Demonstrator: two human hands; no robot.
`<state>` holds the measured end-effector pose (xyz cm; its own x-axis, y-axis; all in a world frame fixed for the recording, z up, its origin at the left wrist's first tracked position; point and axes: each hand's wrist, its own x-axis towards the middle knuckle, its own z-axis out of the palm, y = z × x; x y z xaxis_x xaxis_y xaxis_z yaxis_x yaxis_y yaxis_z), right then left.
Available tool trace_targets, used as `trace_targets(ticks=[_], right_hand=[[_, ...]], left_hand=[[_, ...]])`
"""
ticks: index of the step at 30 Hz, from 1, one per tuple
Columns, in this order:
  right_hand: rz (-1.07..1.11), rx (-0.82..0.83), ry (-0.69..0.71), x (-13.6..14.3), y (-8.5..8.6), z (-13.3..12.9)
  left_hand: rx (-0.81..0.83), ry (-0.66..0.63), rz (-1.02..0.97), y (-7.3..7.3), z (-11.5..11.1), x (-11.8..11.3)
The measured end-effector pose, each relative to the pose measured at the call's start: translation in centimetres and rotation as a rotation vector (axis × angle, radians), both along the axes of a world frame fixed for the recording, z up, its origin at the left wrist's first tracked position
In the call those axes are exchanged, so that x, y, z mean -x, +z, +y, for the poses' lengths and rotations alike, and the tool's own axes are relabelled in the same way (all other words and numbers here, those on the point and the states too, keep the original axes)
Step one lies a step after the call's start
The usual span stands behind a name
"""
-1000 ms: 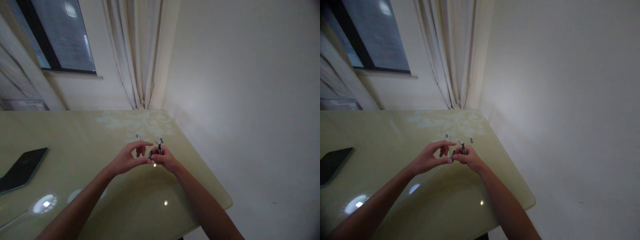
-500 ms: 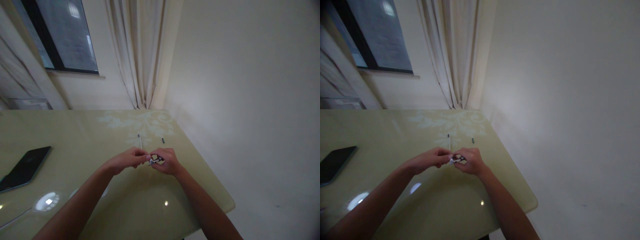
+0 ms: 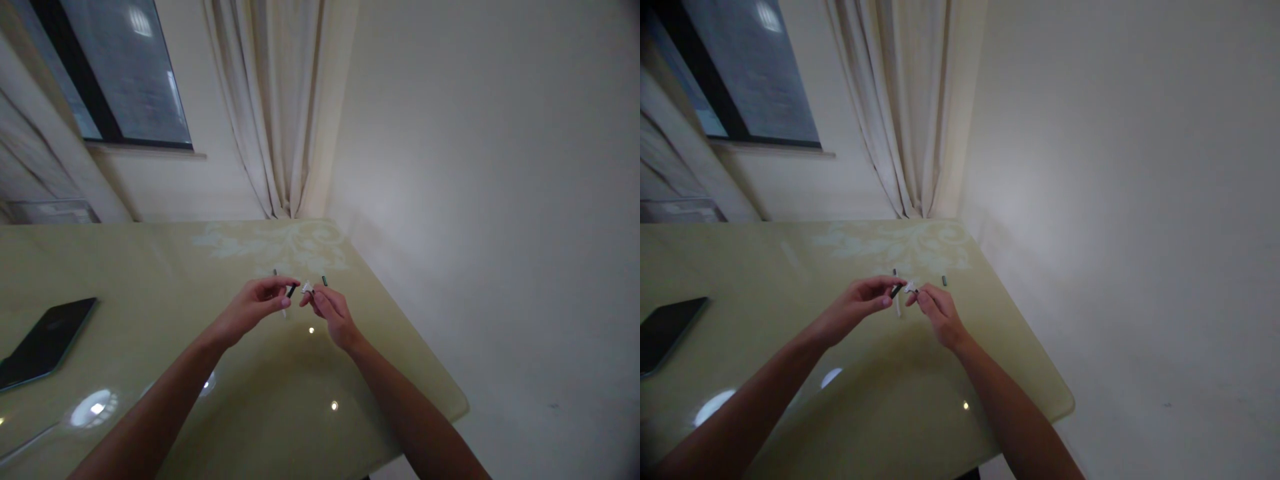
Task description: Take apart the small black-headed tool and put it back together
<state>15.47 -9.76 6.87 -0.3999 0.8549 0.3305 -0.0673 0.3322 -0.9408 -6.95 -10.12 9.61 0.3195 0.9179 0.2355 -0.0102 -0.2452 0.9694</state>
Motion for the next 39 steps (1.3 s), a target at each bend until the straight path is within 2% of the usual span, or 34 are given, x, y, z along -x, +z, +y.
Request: trace_targets(ticks=[8, 20, 25, 33, 39], right_hand=[[0.051, -0.021, 0.025, 0.8, -0.6, -0.3], [0.038, -0.064, 0.026, 0.8, 0.0, -0.5], [0.008, -0.099, 0.008, 0.7, 0.0, -0.4], [-0.016, -0.141, -0.014, 0.4, 0.5, -0.4], [-0.03, -0.201, -0.014, 0.3, 0.8, -0.4]], left_hand=[[0.001, 0.017, -0.154, 0.5, -0.4, -0.3], [0.04, -0.027, -0.162, 0.9, -0.8, -0.7], [0.002, -0.013, -0.122, 1.4, -0.9, -0.7], [-0.158, 0.034, 0.094, 2.1, -1.0, -0.1], [-0.226, 0.06, 0.168, 2.2, -1.1, 0.1]])
